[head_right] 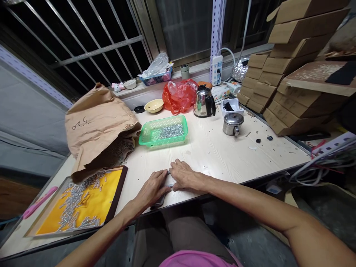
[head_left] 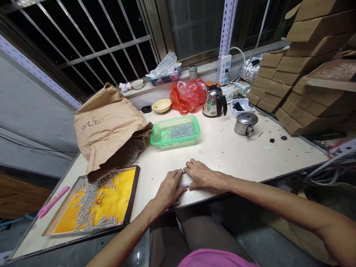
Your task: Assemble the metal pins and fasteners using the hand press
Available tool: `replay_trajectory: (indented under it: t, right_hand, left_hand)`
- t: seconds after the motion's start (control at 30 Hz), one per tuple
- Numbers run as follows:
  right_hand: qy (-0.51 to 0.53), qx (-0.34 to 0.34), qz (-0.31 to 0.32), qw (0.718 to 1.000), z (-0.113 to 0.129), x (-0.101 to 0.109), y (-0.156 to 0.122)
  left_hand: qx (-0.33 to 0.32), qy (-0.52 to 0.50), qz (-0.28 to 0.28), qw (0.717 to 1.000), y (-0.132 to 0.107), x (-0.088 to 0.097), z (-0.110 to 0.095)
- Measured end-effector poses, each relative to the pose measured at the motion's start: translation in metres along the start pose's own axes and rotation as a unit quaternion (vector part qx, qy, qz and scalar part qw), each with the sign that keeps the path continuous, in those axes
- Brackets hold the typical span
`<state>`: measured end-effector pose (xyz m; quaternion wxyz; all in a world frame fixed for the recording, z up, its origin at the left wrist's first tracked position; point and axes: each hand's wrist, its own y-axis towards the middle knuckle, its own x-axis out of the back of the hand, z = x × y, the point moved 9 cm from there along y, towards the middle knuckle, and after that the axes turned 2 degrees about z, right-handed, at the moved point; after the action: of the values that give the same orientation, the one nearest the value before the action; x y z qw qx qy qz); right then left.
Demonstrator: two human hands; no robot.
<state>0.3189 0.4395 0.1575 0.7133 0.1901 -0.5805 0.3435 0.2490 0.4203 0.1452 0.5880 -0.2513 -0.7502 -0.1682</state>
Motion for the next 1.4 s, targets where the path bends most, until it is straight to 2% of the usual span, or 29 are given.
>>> replay_trajectory:
  t: [0.13, 0.27, 0.47, 0.6, 0.7, 0.8, 0.9, 1.03, 1.23, 1.3, 1.33, 1.4]
  right_hand:
    - [0.003, -0.002, -0.019, 1.0, 0.0, 0.0, 0.001]
    - [0.004, 0.005, -0.021, 1.0, 0.0, -0.009, 0.004]
    - [0.011, -0.001, -0.018, 1.0, -0.006, -0.026, 0.009]
    - [0.007, -0.004, -0.012, 1.0, -0.004, -0.027, 0.01]
    - [-0.006, -0.02, -0.028, 0.999, -0.009, -0.016, 0.008]
    - [-0.001, 0.015, -0.053, 0.998, -0.012, -0.003, 0.003]
    - [0.018, 0.053, -0.065, 0.996, -0.015, 0.002, 0.0]
    - [-0.016, -0.007, -0.082, 0.997, -0.031, -0.001, 0.009]
    - [-0.044, -0.022, -0.081, 0.995, -0.042, 0.004, 0.037]
    - [-0.064, -0.02, -0.073, 0.995, -0.032, 0.008, 0.042]
    - [-0.07, 0.0, -0.068, 0.995, -0.019, 0.009, 0.043]
    - [-0.059, 0.09, -0.055, 0.993, 0.021, 0.006, 0.042]
  left_hand:
    - [-0.02, 0.0, 0.026, 0.999, 0.006, -0.003, -0.001]
    - [0.009, 0.011, 0.047, 0.999, 0.007, -0.002, -0.007]
    - [0.025, -0.014, 0.037, 0.999, 0.012, -0.002, -0.005]
    - [0.013, -0.014, 0.04, 0.999, 0.015, -0.002, -0.002]
    - [0.016, -0.014, 0.018, 1.0, 0.012, 0.001, 0.0]
    - [0.032, -0.011, -0.042, 0.999, 0.001, 0.003, 0.0]
    - [0.012, -0.009, -0.094, 0.995, -0.014, -0.006, -0.017]
    - [-0.005, -0.043, -0.118, 0.992, -0.026, -0.02, -0.046]
    - [0.021, -0.106, -0.128, 0.986, -0.026, -0.022, -0.058]
    - [0.02, -0.116, -0.133, 0.984, -0.026, -0.021, -0.058]
    - [0.018, -0.122, -0.136, 0.983, -0.027, -0.02, -0.059]
    - [0.015, -0.14, -0.14, 0.98, -0.034, -0.02, -0.063]
